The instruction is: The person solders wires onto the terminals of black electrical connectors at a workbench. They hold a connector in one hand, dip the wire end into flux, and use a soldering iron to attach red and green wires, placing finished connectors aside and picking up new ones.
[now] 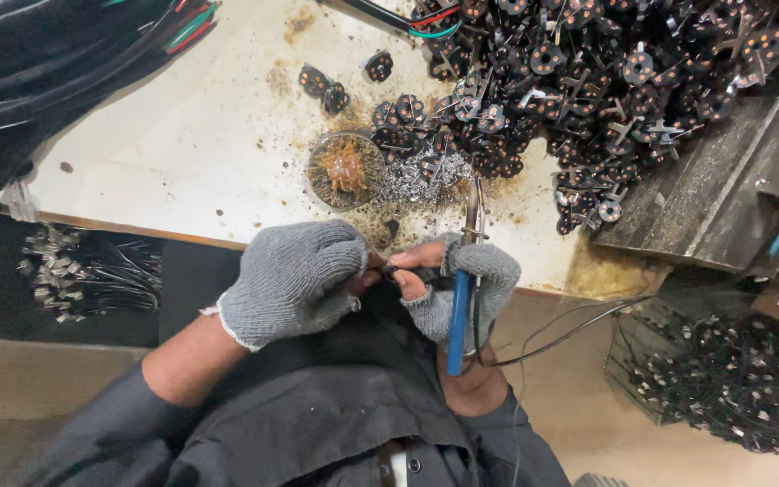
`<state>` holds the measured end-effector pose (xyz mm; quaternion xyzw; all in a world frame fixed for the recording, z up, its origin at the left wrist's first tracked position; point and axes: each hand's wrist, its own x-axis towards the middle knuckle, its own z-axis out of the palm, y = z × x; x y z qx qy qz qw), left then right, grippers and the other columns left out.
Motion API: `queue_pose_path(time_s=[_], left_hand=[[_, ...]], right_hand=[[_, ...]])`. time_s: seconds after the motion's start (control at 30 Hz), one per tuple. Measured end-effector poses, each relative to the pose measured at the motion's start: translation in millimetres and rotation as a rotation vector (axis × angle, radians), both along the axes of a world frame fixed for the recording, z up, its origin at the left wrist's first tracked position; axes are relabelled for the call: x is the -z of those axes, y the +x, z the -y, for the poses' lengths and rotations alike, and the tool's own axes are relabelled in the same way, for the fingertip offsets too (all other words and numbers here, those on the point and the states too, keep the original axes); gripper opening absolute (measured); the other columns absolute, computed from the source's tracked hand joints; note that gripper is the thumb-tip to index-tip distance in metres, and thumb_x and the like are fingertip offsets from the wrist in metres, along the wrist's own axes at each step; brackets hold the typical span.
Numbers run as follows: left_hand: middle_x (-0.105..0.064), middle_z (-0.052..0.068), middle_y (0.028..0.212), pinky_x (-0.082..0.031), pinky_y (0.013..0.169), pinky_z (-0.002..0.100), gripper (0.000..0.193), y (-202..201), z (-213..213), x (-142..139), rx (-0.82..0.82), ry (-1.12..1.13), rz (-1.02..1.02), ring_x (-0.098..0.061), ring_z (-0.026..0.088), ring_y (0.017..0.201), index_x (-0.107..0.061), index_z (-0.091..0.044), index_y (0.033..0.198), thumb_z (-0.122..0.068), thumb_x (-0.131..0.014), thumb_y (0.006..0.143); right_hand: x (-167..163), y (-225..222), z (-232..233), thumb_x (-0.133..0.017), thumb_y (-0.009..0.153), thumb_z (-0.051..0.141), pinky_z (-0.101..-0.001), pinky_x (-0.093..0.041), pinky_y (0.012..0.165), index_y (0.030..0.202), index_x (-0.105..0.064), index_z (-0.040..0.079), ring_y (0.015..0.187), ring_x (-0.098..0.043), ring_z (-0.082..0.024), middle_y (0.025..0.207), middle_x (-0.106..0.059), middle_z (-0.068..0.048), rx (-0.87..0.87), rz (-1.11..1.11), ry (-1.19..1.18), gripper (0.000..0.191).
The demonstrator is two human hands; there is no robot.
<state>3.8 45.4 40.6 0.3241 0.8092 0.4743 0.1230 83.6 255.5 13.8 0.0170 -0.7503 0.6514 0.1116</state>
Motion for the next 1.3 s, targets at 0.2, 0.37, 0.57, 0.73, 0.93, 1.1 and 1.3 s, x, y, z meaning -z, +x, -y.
queue_pose_path(time_s=[0.2, 0.37, 0.57, 0.73, 0.93, 1.1, 1.3], left_hand=[[-0.067, 0.007, 0.079, -0.052, 0.057, 0.042, 0.020, 4, -5, 5, -0.069, -0.096, -0.010, -0.068, 0.031, 0.070, -0.071, -0.015, 0.088, -0.031, -0.081, 0.082], [-0.069, 0.006, 0.078, -0.052, 0.056, 0.042, 0.019, 7, -6, 8, -0.113, -0.139, 0.002, -0.069, 0.030, 0.070, -0.073, -0.016, 0.089, -0.031, -0.082, 0.082], [-0.072, 0.003, 0.090, -0.056, 0.065, 0.037, 0.020, 3, -3, 6, -0.060, 0.020, -0.002, -0.072, 0.027, 0.080, -0.073, -0.017, 0.104, -0.024, -0.079, 0.087], [-0.073, 0.002, 0.094, -0.056, 0.064, 0.037, 0.031, -1, -4, 3, 0.007, 0.013, 0.002, -0.073, 0.026, 0.080, -0.075, -0.019, 0.111, -0.019, -0.076, 0.080], [-0.073, -0.001, 0.090, -0.055, 0.061, 0.037, 0.019, -3, -5, 0, 0.065, -0.061, 0.049, -0.073, 0.024, 0.078, -0.074, -0.023, 0.098, -0.021, -0.075, 0.079], [-0.070, 0.001, 0.082, -0.053, 0.058, 0.040, 0.018, -2, -6, -1, 0.035, -0.094, 0.002, -0.071, 0.027, 0.074, -0.072, -0.022, 0.090, -0.025, -0.077, 0.073], [-0.065, 0.005, 0.079, -0.050, 0.057, 0.043, 0.024, 6, -7, 2, -0.042, -0.071, -0.020, -0.068, 0.030, 0.072, -0.066, -0.018, 0.086, -0.027, -0.081, 0.070]], right_hand=[[-16, 0, 1, -0.081, 0.089, -0.001, -0.0401, -0.060, 0.077, 0.116, -0.050, 0.019, 0.083, -0.074, -0.029, 0.092, -0.073, -0.020, 0.027, 0.217, 0.221, 0.045], [-12, -8, 4, -0.084, 0.087, 0.008, -0.0360, -0.061, 0.080, 0.129, -0.032, 0.016, 0.089, -0.073, -0.025, 0.097, -0.072, -0.016, -0.010, -0.097, 0.179, 0.067], [-3, -1, 5, -0.081, 0.094, 0.005, -0.0352, -0.061, 0.082, 0.130, -0.031, 0.017, 0.086, -0.073, -0.023, 0.099, -0.073, -0.013, 0.030, -0.057, 0.099, 0.062], [1, 8, -10, -0.083, 0.094, 0.008, -0.0317, -0.058, 0.082, 0.129, -0.031, 0.019, 0.085, -0.071, -0.020, 0.098, -0.073, -0.010, -0.055, -0.017, 0.039, 0.064], [9, 11, -14, -0.083, 0.086, 0.006, -0.0363, -0.060, 0.076, 0.121, -0.038, 0.014, 0.084, -0.071, -0.026, 0.089, -0.071, -0.012, -0.058, 0.060, 0.116, 0.057], [7, 9, -13, -0.082, 0.088, 0.009, -0.0349, -0.060, 0.077, 0.117, -0.042, 0.011, 0.084, -0.072, -0.023, 0.090, -0.073, -0.011, -0.089, 0.054, 0.079, 0.049], [-3, 6, -13, -0.079, 0.088, 0.011, -0.0336, -0.060, 0.076, 0.111, -0.050, 0.008, 0.084, -0.073, -0.021, 0.091, -0.074, -0.010, -0.137, 0.125, 0.107, 0.038]])
